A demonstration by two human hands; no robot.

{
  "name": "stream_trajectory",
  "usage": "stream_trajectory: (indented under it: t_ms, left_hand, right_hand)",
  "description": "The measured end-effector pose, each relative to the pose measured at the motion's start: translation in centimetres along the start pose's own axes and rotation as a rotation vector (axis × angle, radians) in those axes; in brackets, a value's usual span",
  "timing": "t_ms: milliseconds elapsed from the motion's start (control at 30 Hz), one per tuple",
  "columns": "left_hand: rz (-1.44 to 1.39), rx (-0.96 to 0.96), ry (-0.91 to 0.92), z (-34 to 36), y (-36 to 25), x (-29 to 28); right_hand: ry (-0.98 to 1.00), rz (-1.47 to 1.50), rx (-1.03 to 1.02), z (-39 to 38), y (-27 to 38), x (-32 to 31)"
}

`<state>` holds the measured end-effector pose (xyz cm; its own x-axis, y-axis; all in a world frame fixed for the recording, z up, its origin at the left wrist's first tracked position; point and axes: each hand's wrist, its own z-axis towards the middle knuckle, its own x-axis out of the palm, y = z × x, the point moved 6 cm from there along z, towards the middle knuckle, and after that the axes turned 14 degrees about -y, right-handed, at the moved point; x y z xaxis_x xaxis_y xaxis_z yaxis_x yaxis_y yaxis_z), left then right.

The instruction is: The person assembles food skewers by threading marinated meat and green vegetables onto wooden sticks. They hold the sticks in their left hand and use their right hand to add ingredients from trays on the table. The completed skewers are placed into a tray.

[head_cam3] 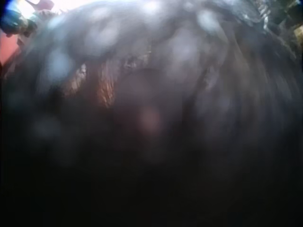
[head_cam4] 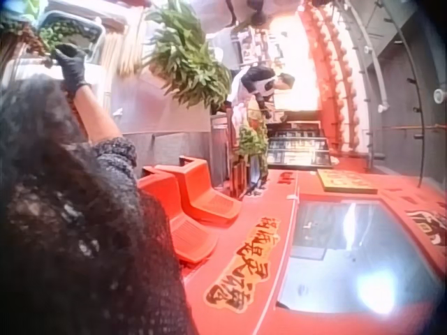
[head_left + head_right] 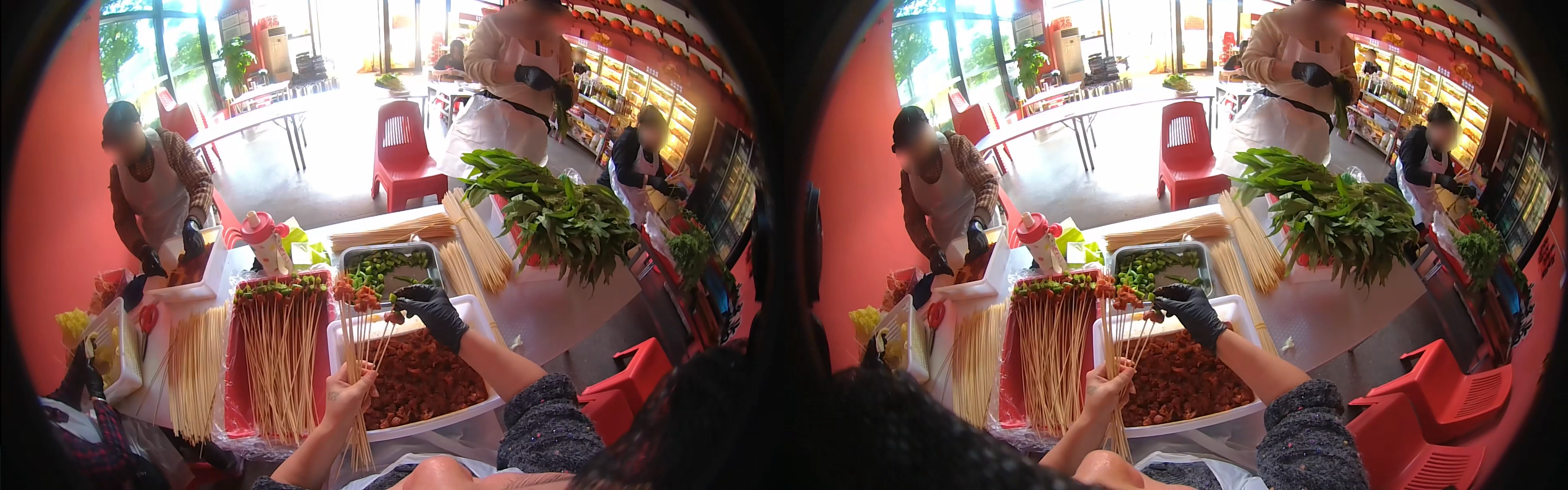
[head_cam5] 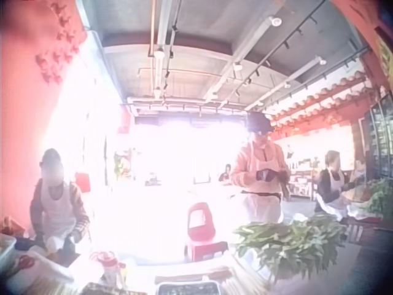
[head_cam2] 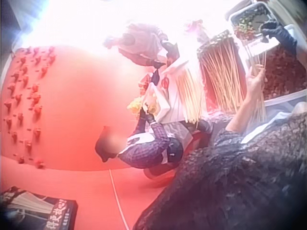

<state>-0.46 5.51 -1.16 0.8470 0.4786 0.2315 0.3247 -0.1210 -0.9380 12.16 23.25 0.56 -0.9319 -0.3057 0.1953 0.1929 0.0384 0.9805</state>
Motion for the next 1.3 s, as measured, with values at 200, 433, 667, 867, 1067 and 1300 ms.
stream_trajectory:
  t_ms: [200, 433, 667, 867, 1067, 1300]
  left_hand:
    - [-0.013, 0.020, 0.001, 0.0, 0.0, -0.1]
    - [-0.010, 0.027, 0.005, -0.2, -0.3, 0.0]
    - [-0.012, 0.029, 0.008, -0.2, -0.2, -0.1]
    - [-0.008, 0.050, 0.005, -0.4, -0.6, 0.0]
    - [-0.002, 0.051, -0.003, -0.2, -0.3, -0.2]
    - [0.006, 0.081, -0.002, -0.2, -0.4, -0.1]
  right_hand:
    - [0.010, -0.126, -0.311, -0.7, 1.3, 0.7]
    - [0.049, -0.297, -0.388, -1.4, 2.4, 0.6]
    - [0.020, -0.481, -0.671, -1.6, 3.6, 1.0]
    - [0.028, -0.554, -0.818, -1.7, 3.8, 1.0]
    - [0.002, -0.573, -0.821, -2.2, 4.4, 1.0]
    - [0.025, -0.601, -0.830, -2.3, 4.5, 1.1]
